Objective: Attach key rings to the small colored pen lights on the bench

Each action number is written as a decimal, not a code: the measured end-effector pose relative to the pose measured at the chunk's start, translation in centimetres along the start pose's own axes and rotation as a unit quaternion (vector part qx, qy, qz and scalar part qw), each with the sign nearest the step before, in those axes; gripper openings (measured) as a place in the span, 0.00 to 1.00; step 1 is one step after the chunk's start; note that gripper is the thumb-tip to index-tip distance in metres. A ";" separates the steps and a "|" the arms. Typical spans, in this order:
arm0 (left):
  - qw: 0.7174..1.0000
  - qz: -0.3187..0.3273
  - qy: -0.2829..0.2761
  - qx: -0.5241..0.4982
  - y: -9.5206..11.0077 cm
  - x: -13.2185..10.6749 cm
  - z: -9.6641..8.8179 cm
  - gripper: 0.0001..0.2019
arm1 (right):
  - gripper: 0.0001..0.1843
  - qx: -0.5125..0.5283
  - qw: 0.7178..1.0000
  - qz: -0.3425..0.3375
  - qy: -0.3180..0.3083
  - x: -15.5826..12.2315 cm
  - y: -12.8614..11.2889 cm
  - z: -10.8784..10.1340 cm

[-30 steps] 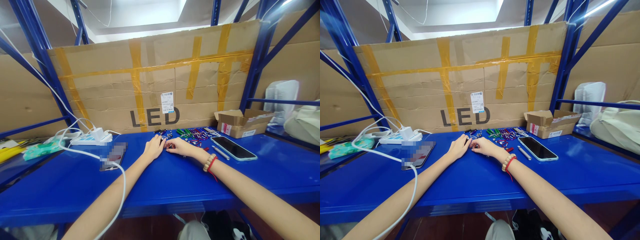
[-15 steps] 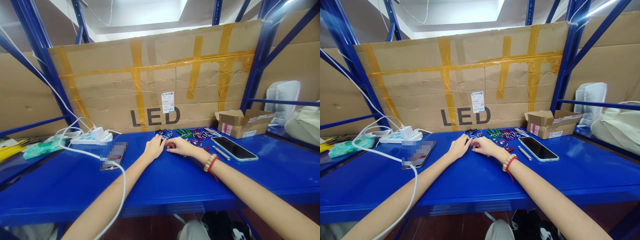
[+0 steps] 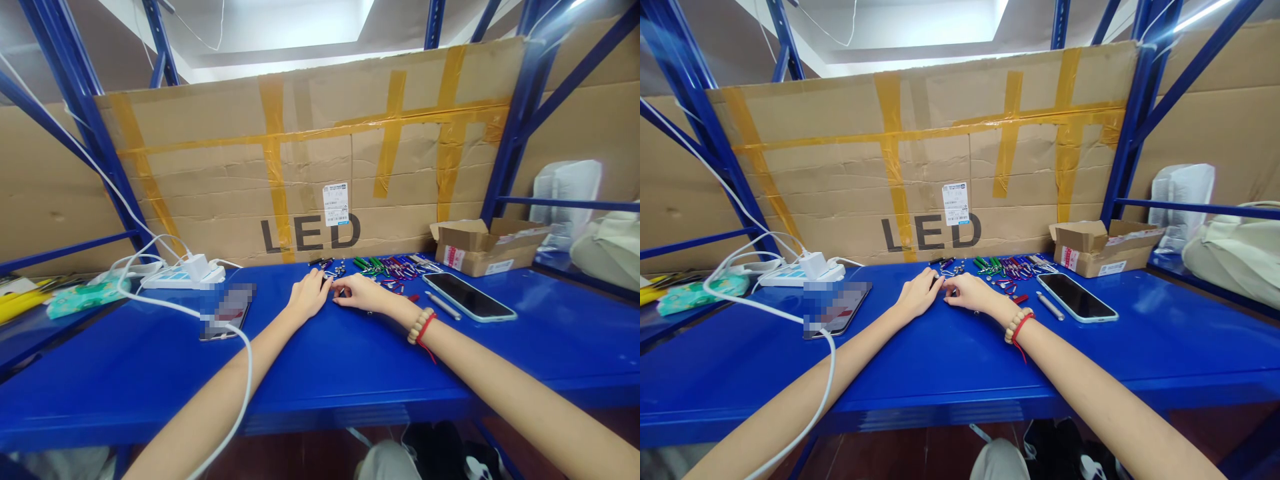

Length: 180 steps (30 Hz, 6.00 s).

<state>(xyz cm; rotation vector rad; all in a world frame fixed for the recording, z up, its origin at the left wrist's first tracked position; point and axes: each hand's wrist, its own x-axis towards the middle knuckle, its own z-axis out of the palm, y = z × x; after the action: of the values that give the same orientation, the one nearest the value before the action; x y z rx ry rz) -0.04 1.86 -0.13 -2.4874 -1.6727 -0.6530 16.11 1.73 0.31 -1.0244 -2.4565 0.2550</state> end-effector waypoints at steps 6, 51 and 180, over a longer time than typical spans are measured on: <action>1.000 0.003 0.002 0.005 -0.1 0.0 0.1 0.18 | 0.11 -0.023 1.000 0.004 -0.001 -0.1 -0.3 -0.2; 0.992 0.095 -0.032 -0.071 -0.7 0.2 0.4 0.15 | 0.14 -0.027 0.980 -0.004 0.197 0.5 0.4 0.0; 0.998 -0.014 0.052 0.026 -0.5 0.2 0.5 0.16 | 0.09 -0.101 0.991 0.054 0.068 0.1 -0.1 -0.2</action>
<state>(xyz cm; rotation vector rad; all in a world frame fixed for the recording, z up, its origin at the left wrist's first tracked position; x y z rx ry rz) -0.30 2.40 -0.65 -2.3556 -1.6680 -0.7182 16.02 1.73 0.54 -1.2178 -2.3418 -0.0302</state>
